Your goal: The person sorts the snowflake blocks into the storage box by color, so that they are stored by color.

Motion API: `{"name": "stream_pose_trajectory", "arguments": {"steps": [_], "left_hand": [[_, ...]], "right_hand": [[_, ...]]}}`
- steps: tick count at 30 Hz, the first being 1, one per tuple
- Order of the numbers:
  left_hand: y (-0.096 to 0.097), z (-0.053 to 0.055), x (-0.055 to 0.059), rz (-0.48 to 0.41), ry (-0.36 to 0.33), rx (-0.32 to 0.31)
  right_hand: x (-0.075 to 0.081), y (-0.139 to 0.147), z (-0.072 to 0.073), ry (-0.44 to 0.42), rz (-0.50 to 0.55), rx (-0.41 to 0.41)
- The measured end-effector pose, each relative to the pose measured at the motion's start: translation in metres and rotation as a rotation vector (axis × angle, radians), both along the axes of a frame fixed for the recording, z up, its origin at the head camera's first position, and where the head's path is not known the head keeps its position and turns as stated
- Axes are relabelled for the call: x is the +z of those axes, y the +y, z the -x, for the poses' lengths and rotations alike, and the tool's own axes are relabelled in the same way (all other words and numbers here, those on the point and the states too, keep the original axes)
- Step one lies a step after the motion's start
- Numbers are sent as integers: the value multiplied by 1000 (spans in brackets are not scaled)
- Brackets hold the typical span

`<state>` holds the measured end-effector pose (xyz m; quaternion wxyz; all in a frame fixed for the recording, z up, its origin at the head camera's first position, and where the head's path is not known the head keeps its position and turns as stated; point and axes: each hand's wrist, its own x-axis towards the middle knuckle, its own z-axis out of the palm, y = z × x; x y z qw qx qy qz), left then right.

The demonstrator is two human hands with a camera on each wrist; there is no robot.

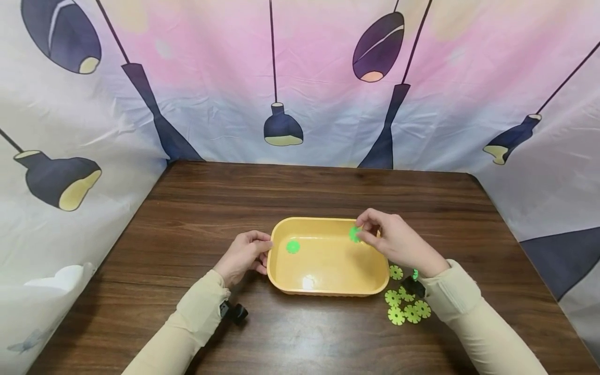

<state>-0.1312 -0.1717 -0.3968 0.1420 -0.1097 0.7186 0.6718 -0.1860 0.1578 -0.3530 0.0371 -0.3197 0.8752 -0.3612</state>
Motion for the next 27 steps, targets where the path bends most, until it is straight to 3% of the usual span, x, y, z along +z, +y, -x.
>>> {"name": "stream_pose_trajectory", "arguments": {"steps": [5, 10, 15, 21, 27], "left_hand": [[0, 0, 0, 2, 3, -3], [1, -1, 0, -4, 10, -2], [1, -1, 0, -1, 6, 1], [1, 0, 0, 4, 0, 1], [0, 0, 0, 8, -2, 2]], "right_hand": [[-15, -16, 0, 42, -45, 103], [-25, -28, -4, 97, -144, 143], [-30, -32, -9, 161, -238, 213], [-33, -36, -11, 165, -285, 301], [-38, -42, -13, 189, -320, 333]]}}
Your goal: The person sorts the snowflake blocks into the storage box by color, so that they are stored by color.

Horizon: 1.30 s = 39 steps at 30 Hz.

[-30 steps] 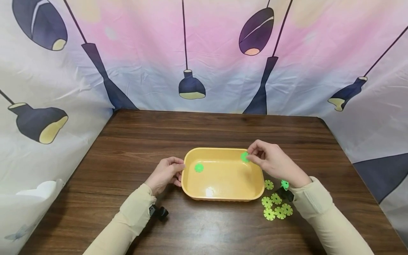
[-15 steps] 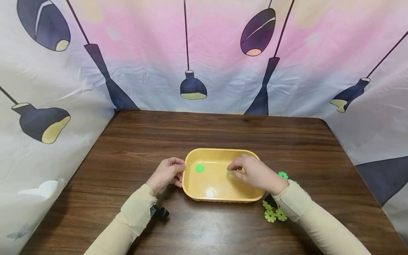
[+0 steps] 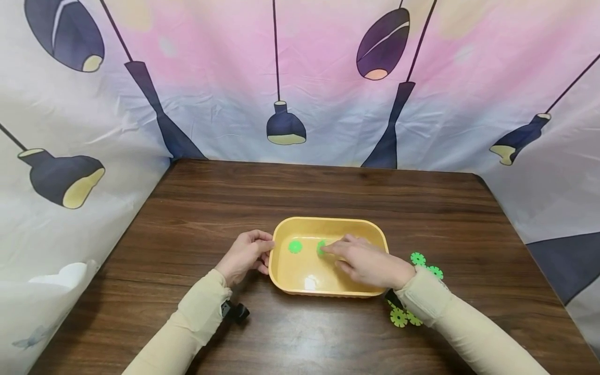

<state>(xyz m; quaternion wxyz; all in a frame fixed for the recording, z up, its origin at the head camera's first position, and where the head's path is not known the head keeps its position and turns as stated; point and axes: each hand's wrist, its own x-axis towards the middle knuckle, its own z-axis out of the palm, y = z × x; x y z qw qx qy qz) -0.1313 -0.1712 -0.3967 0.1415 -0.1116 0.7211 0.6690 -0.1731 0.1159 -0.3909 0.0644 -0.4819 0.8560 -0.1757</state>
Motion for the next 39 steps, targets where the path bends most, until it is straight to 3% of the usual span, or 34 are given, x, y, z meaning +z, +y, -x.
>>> {"name": "stream_pose_trajectory", "arguments": {"steps": [21, 31, 39], "left_hand": [[0, 3, 2, 34, -4, -5], [-1, 3, 2, 27, -8, -11], [-1, 2, 0, 21, -16, -3]], "right_hand": [[-7, -18, 0, 2, -54, 2], [-11, -22, 2, 30, -128, 15], [-11, -21, 1, -6, -149, 8]]}}
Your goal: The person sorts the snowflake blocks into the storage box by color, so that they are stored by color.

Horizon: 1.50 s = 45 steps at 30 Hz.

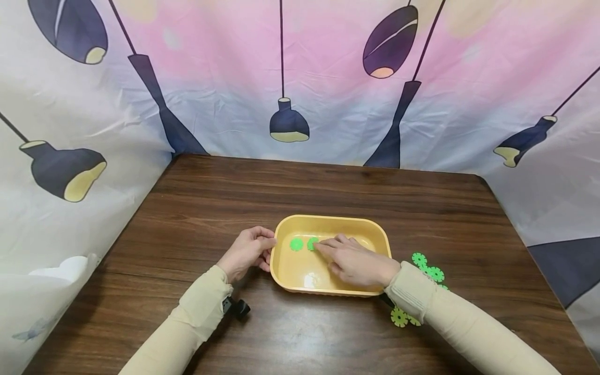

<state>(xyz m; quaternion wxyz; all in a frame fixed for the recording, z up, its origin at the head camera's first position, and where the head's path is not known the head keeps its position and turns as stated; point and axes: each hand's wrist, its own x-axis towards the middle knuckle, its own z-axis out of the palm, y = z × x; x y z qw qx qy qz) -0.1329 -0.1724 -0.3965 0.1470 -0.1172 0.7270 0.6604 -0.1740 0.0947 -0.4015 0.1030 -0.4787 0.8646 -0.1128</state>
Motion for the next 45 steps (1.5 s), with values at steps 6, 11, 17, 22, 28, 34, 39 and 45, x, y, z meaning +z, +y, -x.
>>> {"name": "stream_pose_trajectory", "arguments": {"steps": [6, 11, 17, 22, 28, 34, 39, 45], "left_hand": [[0, 0, 0, -3, 6, -1], [1, 0, -1, -3, 5, -3], [1, 0, 0, -3, 5, -6], [0, 0, 0, -4, 8, -6], [0, 0, -1, -5, 8, -5], [1, -1, -1, -3, 5, -6], [1, -1, 0, -2, 6, -6], [0, 0, 0, 5, 13, -7]], "right_hand": [[2, 1, 0, -7, -2, 3], [2, 2, 0, -4, -2, 1], [9, 6, 0, -13, 10, -31], [24, 15, -2, -1, 63, -84], [41, 32, -2, 44, 185, -132], [48, 58, -1, 58, 291, -192], [47, 86, 2, 62, 353, -292], [37, 117, 9, 62, 309, -446]]}}
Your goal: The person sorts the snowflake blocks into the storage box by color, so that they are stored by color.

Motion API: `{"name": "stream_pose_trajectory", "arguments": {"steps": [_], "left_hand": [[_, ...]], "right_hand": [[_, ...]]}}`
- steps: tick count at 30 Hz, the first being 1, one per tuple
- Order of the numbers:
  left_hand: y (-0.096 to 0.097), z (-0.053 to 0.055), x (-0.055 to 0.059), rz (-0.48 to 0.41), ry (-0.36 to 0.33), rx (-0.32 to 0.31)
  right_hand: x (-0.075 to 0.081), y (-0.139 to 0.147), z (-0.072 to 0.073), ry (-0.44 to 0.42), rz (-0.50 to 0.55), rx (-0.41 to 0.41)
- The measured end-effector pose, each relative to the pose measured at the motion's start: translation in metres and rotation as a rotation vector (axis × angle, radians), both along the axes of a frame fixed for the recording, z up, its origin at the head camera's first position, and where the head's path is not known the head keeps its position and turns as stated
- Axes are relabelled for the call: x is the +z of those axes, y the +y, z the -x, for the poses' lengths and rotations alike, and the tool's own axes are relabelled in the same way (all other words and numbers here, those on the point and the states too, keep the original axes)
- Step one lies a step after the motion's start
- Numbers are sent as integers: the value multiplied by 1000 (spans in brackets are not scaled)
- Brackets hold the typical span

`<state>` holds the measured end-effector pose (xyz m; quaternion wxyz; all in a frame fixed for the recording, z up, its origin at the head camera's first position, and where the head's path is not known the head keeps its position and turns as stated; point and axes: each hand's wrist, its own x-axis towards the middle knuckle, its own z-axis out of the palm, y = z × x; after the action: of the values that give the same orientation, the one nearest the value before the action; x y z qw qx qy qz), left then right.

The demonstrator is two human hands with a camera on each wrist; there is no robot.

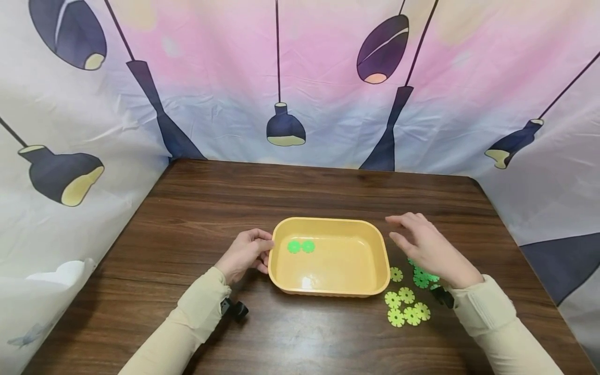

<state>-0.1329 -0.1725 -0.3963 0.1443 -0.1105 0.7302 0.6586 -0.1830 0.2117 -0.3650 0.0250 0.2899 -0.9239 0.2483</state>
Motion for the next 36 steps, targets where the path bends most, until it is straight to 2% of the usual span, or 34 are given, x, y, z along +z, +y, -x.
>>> {"name": "stream_pose_trajectory", "arguments": {"steps": [5, 10, 14, 26, 36], "left_hand": [[-1, 0, 0, 6, 0, 4], [-1, 0, -1, 0, -5, 3], [0, 0, -3, -17, 3, -5], [0, -1, 0, -23, 10, -8], [-1, -1, 0, -22, 10, -6]], "right_hand": [[-14, 16, 6, -79, -76, -83], [-27, 24, 9, -152, -145, -116], [-32, 29, 10, -190, -192, -139], [-32, 50, 13, -373, -215, -97], [-37, 50, 12, -393, -189, -98]]}}
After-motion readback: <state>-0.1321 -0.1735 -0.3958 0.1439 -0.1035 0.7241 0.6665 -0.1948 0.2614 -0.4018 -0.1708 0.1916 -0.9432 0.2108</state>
